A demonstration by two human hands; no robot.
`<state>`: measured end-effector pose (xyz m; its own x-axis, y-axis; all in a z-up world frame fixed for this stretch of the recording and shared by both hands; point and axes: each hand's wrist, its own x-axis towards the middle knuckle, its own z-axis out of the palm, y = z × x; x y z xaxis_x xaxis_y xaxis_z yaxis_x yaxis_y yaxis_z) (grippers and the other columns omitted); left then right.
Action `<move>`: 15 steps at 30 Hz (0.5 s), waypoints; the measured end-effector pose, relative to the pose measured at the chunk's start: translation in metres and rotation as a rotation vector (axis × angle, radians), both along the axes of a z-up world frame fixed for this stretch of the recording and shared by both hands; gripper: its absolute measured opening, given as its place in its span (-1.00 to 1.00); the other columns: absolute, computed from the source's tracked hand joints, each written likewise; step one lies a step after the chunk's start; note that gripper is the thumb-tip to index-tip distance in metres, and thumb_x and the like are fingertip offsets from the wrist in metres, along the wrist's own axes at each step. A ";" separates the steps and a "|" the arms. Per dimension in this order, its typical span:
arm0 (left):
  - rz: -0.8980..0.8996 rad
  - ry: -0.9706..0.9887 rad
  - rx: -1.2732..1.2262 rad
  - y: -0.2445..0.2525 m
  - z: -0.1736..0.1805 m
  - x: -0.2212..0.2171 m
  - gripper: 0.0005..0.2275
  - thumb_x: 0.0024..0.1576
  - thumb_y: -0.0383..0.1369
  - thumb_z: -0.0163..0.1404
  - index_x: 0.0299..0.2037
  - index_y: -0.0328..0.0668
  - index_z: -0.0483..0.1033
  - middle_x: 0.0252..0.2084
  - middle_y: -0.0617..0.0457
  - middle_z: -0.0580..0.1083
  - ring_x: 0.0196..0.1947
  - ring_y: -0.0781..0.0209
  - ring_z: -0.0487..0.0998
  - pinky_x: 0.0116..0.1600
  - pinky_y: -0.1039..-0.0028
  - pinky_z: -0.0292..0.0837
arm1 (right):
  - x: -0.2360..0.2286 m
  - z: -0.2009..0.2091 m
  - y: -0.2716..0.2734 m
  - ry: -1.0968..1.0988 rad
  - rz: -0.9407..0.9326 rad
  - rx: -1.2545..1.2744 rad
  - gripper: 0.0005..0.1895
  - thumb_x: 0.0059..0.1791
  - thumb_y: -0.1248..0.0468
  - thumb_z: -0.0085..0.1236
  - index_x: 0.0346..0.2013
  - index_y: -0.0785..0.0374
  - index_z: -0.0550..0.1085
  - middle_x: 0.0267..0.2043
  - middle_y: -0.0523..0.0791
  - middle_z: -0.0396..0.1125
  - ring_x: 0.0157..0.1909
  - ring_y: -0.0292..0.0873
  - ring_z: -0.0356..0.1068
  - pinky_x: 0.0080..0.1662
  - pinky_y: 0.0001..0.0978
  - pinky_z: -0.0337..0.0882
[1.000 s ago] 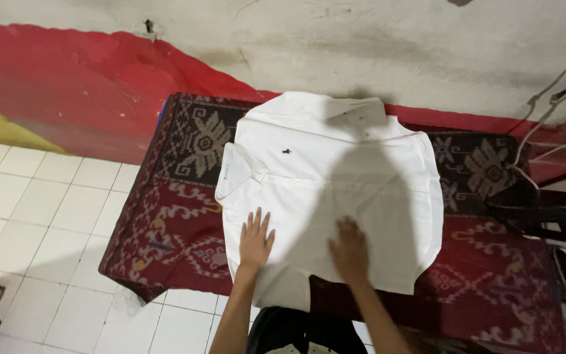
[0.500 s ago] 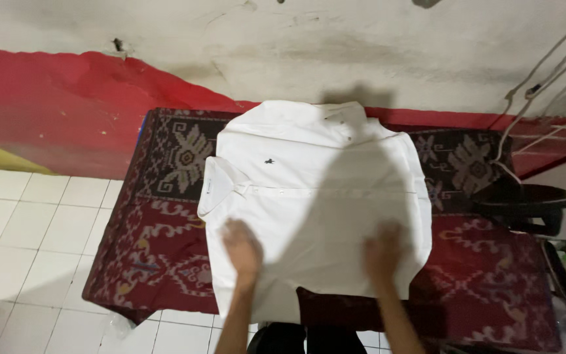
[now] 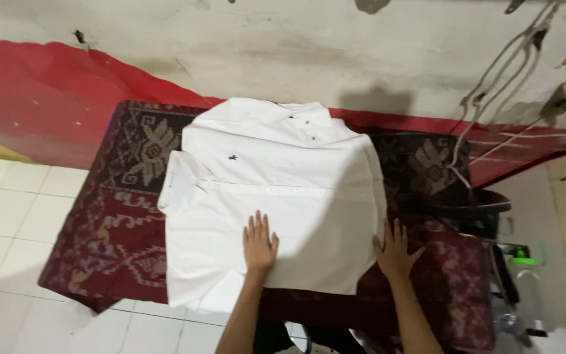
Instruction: The person takes a white shirt from a laundry basket, spreads it across a table covered with a patterned cloth, buttons the shirt, folds the sleeves and sides, and presses the shirt using an iron.
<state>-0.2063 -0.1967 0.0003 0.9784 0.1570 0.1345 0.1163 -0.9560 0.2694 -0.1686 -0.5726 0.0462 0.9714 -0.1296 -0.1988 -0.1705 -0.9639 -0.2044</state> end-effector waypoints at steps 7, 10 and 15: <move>0.247 -0.013 0.012 -0.048 0.001 -0.013 -0.39 0.28 -0.08 -0.37 0.52 -0.17 -0.04 0.59 -0.14 -0.17 0.57 -0.21 -0.22 0.52 -0.06 -0.31 | -0.014 -0.020 -0.135 -0.689 -0.411 0.224 -0.52 0.12 0.12 0.30 0.15 0.27 0.27 0.17 0.09 0.23 0.17 0.09 0.27 0.21 -0.10 0.31; 0.240 0.097 0.080 -0.090 0.014 -0.010 -0.33 0.25 0.00 -0.35 0.50 -0.23 -0.09 0.57 -0.26 -0.23 0.53 -0.39 -0.30 0.47 -0.17 -0.36 | 0.013 -0.010 -0.163 -1.029 -0.357 0.437 -0.26 -0.03 0.21 0.48 0.17 0.42 0.14 0.14 0.15 0.15 0.14 0.11 0.24 0.17 -0.12 0.33; -0.245 0.089 0.083 -0.168 0.019 -0.024 -0.37 0.25 -0.02 -0.30 0.51 -0.03 -0.05 0.58 -0.13 -0.23 0.52 -0.38 -0.31 0.43 -0.30 -0.40 | 0.040 0.004 -0.189 -1.003 -0.170 0.872 -0.36 0.10 0.22 0.31 0.29 0.45 0.19 0.22 0.06 0.20 0.22 -0.03 0.25 0.23 -0.16 0.34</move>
